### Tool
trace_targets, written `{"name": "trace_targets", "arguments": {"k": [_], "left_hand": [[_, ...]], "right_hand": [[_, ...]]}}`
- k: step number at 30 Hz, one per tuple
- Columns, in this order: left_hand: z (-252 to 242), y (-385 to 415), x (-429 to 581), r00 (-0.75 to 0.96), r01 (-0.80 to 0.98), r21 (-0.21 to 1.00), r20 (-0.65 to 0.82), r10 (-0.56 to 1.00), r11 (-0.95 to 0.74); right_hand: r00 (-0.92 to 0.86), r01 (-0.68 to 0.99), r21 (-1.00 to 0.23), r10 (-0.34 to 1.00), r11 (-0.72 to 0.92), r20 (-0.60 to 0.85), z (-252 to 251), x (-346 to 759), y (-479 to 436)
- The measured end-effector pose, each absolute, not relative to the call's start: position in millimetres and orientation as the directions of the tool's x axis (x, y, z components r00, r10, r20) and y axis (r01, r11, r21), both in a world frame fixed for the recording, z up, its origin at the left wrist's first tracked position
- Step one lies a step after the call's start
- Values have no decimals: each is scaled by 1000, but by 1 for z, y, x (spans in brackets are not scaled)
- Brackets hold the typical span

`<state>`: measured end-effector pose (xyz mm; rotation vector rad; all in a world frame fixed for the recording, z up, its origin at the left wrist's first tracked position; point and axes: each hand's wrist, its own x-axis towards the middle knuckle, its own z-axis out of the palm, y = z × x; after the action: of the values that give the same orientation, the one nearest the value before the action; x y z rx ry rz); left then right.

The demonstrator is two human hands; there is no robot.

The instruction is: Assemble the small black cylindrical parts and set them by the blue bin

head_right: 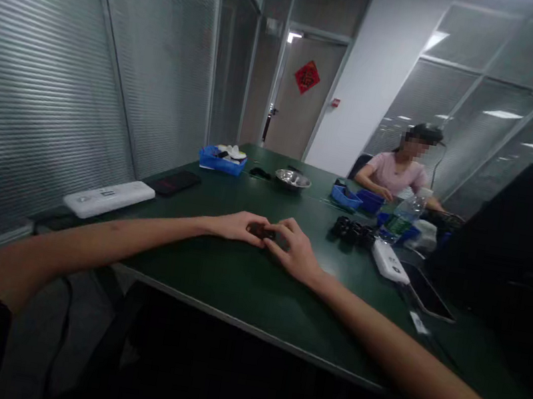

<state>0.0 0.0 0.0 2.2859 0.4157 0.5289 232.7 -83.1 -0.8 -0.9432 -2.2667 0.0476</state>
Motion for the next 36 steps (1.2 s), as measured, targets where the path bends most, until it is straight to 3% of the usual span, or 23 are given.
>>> {"name": "trace_targets", "arguments": {"k": [18,36], "left_hand": [[7,-6,0,868,167,726,212,449,-667],[3,-3,0,865,146,718,241,440,-680]], "right_hand": [[-549,582,-219,577,783,604,5,233,-90],[-536,556,-241,565,795,628,2,232,-87]]}}
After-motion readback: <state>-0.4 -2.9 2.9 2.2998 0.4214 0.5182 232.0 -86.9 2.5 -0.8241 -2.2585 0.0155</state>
